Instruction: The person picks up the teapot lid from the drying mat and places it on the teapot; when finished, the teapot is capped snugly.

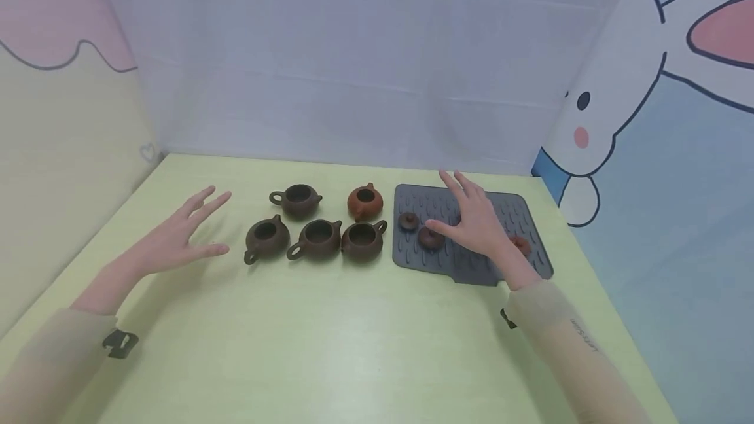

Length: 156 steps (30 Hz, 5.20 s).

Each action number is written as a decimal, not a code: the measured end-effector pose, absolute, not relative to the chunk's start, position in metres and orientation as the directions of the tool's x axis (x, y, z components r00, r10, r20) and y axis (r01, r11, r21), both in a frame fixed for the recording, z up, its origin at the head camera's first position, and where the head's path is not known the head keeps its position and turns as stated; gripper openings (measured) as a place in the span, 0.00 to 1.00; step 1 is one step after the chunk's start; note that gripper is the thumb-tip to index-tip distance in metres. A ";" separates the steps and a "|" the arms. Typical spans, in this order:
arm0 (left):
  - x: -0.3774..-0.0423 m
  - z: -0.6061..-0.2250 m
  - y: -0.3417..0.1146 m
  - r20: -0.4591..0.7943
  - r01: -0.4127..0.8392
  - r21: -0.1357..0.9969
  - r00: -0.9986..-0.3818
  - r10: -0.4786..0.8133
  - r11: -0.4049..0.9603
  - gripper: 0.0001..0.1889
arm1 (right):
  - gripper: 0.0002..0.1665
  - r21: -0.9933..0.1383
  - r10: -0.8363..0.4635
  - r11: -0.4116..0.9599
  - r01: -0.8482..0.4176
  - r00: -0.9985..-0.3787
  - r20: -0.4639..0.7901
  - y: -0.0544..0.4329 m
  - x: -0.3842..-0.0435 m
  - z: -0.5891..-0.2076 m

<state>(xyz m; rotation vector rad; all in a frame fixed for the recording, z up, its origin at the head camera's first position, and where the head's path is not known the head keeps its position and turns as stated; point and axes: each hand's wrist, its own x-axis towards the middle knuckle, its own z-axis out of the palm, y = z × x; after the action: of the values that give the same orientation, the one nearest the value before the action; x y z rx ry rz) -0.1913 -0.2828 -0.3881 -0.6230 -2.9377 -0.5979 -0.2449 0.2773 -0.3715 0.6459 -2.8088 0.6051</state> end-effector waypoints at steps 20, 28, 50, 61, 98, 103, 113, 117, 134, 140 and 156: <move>-0.193 -0.399 -0.278 0.066 0.354 0.601 -0.915 0.397 0.716 0.51 | 0.60 -0.484 -0.422 0.771 -0.413 -0.902 0.097 0.252 -0.258 -0.386; -0.196 -0.396 -0.275 0.007 0.301 0.710 -0.907 0.421 0.637 0.51 | 0.60 -0.518 -0.443 0.757 -0.398 -0.895 0.041 0.249 -0.272 -0.385; -0.202 -0.417 -0.272 -0.118 0.149 0.862 -0.870 0.479 0.484 0.47 | 0.39 -0.558 -0.390 0.773 -0.303 -0.920 -0.040 0.236 -0.279 -0.401; -0.209 -0.417 -0.264 -0.214 0.089 0.841 -0.851 0.480 0.534 0.43 | 0.29 -0.554 -0.312 0.802 -0.223 -0.947 -0.071 0.232 -0.279 -0.399; -0.212 -0.412 -0.271 -0.285 0.001 0.871 -0.815 0.505 0.492 0.42 | 0.18 -0.665 -0.184 0.725 -0.176 -0.981 0.060 0.214 -0.284 -0.389; -0.212 -0.413 -0.271 -0.283 -0.006 0.878 -0.813 0.510 0.478 0.42 | 0.17 -0.689 -0.150 0.701 -0.184 -0.983 0.111 0.207 -0.283 -0.384; -0.212 -0.412 -0.270 -0.285 -0.013 0.881 -0.812 0.509 0.472 0.42 | 0.17 -0.729 -0.097 0.642 -0.238 -0.968 0.231 0.193 -0.278 -0.375; -0.211 -0.412 -0.270 -0.288 -0.012 0.880 -0.810 0.511 0.476 0.42 | 0.16 -0.761 -0.098 0.589 -0.273 -0.958 0.268 0.182 -0.273 -0.368; -0.212 -0.413 -0.269 -0.290 -0.019 0.884 -0.805 0.518 0.466 0.42 | 0.15 -0.839 -0.123 0.402 -0.368 -0.929 0.349 0.115 -0.263 -0.354; -0.210 -0.410 -0.268 -0.271 0.004 0.887 -0.806 0.527 0.462 0.42 | 0.12 -0.848 -0.154 0.332 -0.413 -0.911 0.383 0.094 -0.260 -0.352; -0.210 -0.410 -0.267 -0.278 -0.003 0.888 -0.800 0.532 0.460 0.42 | 0.13 -0.835 -0.207 0.379 -0.399 -0.916 0.344 0.052 -0.254 -0.349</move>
<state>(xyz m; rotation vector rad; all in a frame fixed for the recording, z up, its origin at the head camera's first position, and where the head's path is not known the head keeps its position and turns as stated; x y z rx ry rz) -0.2102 -0.2675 -0.4098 -0.6255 -3.1063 -1.8920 -0.2543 0.0518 -0.3493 0.5455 -2.4523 1.5638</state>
